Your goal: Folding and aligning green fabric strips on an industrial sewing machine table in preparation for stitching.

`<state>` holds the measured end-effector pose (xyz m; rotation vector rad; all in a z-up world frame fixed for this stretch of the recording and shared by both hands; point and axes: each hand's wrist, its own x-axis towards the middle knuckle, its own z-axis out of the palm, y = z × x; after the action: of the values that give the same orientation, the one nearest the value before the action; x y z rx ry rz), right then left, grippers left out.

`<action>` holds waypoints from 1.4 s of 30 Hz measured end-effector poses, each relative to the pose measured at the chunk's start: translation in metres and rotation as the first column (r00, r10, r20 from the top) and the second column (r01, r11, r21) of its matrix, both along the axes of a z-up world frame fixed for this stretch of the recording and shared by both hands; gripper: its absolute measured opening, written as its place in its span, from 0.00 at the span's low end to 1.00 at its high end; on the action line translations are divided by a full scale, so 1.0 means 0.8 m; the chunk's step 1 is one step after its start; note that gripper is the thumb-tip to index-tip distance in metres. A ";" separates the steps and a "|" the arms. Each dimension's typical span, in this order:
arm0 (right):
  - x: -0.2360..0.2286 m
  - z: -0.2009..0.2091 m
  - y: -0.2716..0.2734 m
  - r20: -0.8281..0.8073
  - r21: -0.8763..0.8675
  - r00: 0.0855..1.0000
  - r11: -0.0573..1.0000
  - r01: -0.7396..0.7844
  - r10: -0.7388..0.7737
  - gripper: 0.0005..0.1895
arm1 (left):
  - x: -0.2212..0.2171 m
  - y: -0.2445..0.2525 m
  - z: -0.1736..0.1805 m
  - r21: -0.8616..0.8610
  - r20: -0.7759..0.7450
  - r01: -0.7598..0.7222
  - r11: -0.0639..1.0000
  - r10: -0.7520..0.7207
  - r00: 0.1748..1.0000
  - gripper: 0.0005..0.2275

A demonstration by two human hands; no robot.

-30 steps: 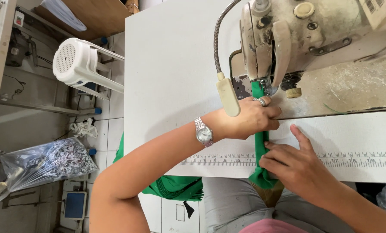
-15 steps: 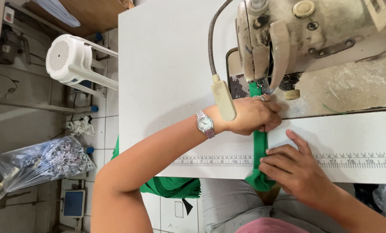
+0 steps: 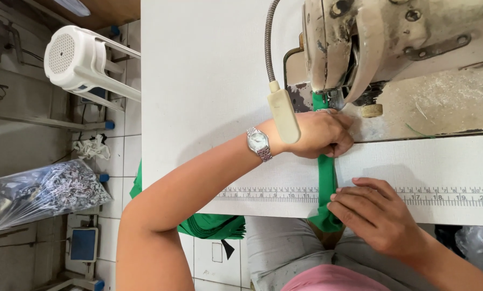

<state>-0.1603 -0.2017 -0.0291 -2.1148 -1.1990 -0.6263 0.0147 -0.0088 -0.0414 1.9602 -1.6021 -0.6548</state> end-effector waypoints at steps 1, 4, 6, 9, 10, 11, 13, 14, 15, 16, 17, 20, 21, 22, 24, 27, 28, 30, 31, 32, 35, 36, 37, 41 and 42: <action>0.002 0.001 0.000 0.001 -0.001 1.000 1.000 -0.002 0.002 0.05 | -0.002 0.000 0.001 -0.001 0.001 -0.002 1.000 0.002 1.000 0.10; 0.005 0.004 0.000 0.006 0.025 0.999 0.999 -0.041 0.041 0.06 | -0.011 0.004 0.003 0.032 0.067 -0.041 0.999 0.039 0.997 0.10; 0.008 0.002 -0.001 -0.053 0.092 0.993 0.991 -0.098 0.103 0.10 | -0.013 0.009 0.004 -0.059 0.077 -0.049 0.997 0.053 0.996 0.10; 0.009 0.002 -0.005 -0.107 0.096 0.983 0.986 -0.137 0.147 0.10 | -0.020 0.012 0.010 -0.096 0.056 -0.084 0.992 0.090 0.994 0.12; 0.010 0.003 -0.004 -0.105 0.096 0.983 0.986 -0.138 0.148 0.10 | -0.021 0.011 0.010 -0.097 0.058 -0.085 0.992 0.091 0.994 0.12; 0.010 0.003 -0.002 -0.044 0.027 0.993 0.993 -0.112 0.113 0.06 | -0.022 0.010 0.009 -0.076 0.102 -0.093 0.993 0.101 0.990 0.12; 0.010 0.005 0.001 0.020 -0.040 0.996 0.996 -0.084 0.084 0.03 | -0.025 0.004 0.006 -0.056 0.146 -0.106 0.993 0.113 0.983 0.12; 0.009 0.006 0.002 0.014 -0.049 0.995 0.994 -0.096 0.097 0.03 | -0.026 0.000 0.005 0.002 0.174 -0.132 0.991 0.130 0.976 0.12; 0.009 0.008 0.003 0.009 -0.057 0.994 0.992 -0.109 0.109 0.03 | -0.026 -0.004 0.004 0.060 0.205 -0.159 0.985 0.144 0.968 0.13; 0.010 0.005 0.002 0.010 -0.057 0.994 0.992 -0.112 0.113 0.03 | -0.026 -0.007 0.000 0.060 0.206 -0.163 0.985 0.147 0.968 0.13; 0.009 0.002 0.002 0.022 -0.066 0.995 0.993 -0.100 0.102 0.04 | -0.027 -0.009 -0.004 0.072 0.225 -0.192 0.979 0.172 0.959 0.13; 0.008 0.002 0.003 0.015 -0.051 0.996 0.995 -0.085 0.086 0.05 | -0.041 -0.007 -0.007 0.056 0.346 -0.288 0.956 0.252 0.904 0.13; 0.008 0.003 0.003 -0.006 -0.030 0.997 0.997 -0.078 0.078 0.06 | -0.047 -0.006 -0.007 0.021 0.440 -0.346 0.938 0.302 0.846 0.19; 0.007 0.002 0.003 -0.006 -0.031 0.997 0.997 -0.077 0.076 0.06 | -0.057 -0.003 0.005 0.020 0.440 -0.345 0.939 0.301 0.846 0.19; 0.006 -0.001 0.002 -0.038 -0.046 0.998 0.997 -0.056 0.054 0.05 | -0.075 0.004 0.028 -0.111 0.483 -0.502 0.858 0.488 0.727 0.11; 0.009 -0.001 0.002 -0.022 -0.049 0.998 0.997 -0.056 0.055 0.05 | -0.103 0.014 0.030 -0.295 0.502 -0.520 0.801 0.594 0.629 0.10; 0.009 -0.001 0.001 -0.020 -0.049 0.998 0.997 -0.057 0.056 0.05 | -0.110 0.018 0.021 -0.297 0.503 -0.520 0.801 0.594 0.628 0.10; 0.009 -0.001 0.000 -0.032 -0.072 0.997 0.995 -0.065 0.063 0.07 | -0.125 0.026 0.002 -0.328 0.476 -0.528 0.783 0.620 0.624 0.05; 0.009 -0.001 0.000 -0.031 -0.073 0.997 0.995 -0.068 0.066 0.07 | -0.128 0.029 0.000 -0.330 0.476 -0.530 0.781 0.622 0.622 0.05; 0.009 -0.001 0.000 -0.034 -0.077 0.997 0.995 -0.067 0.064 0.07 | -0.131 0.031 -0.002 -0.307 0.453 -0.531 0.790 0.612 0.649 0.08; 0.008 -0.002 0.000 -0.044 -0.082 0.997 0.994 -0.067 0.063 0.08 | -0.138 0.029 -0.001 -0.300 0.474 -0.515 0.803 0.594 0.650 0.09; 0.008 -0.002 0.000 -0.052 -0.078 0.997 0.995 -0.067 0.063 0.08 | -0.139 0.027 0.000 -0.313 0.521 -0.497 0.809 0.584 0.623 0.08; 0.007 -0.004 0.000 -0.049 -0.083 0.997 0.994 -0.070 0.066 0.08 | -0.142 0.024 0.002 -0.319 0.520 -0.499 0.806 0.589 0.619 0.08; 0.007 -0.003 0.001 -0.060 -0.086 0.996 0.994 -0.072 0.067 0.08 | -0.149 0.014 0.000 -0.373 0.584 -0.482 0.793 0.604 0.543 0.08; 0.007 -0.002 0.002 -0.068 -0.084 0.996 0.994 -0.066 0.060 0.08 | -0.151 0.011 -0.004 -0.380 0.595 -0.486 0.787 0.610 0.523 0.09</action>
<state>-0.1545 -0.2000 -0.0305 -2.1418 -1.2716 -0.4821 -0.1058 -0.0002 -0.0444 2.5501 -1.1624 0.5526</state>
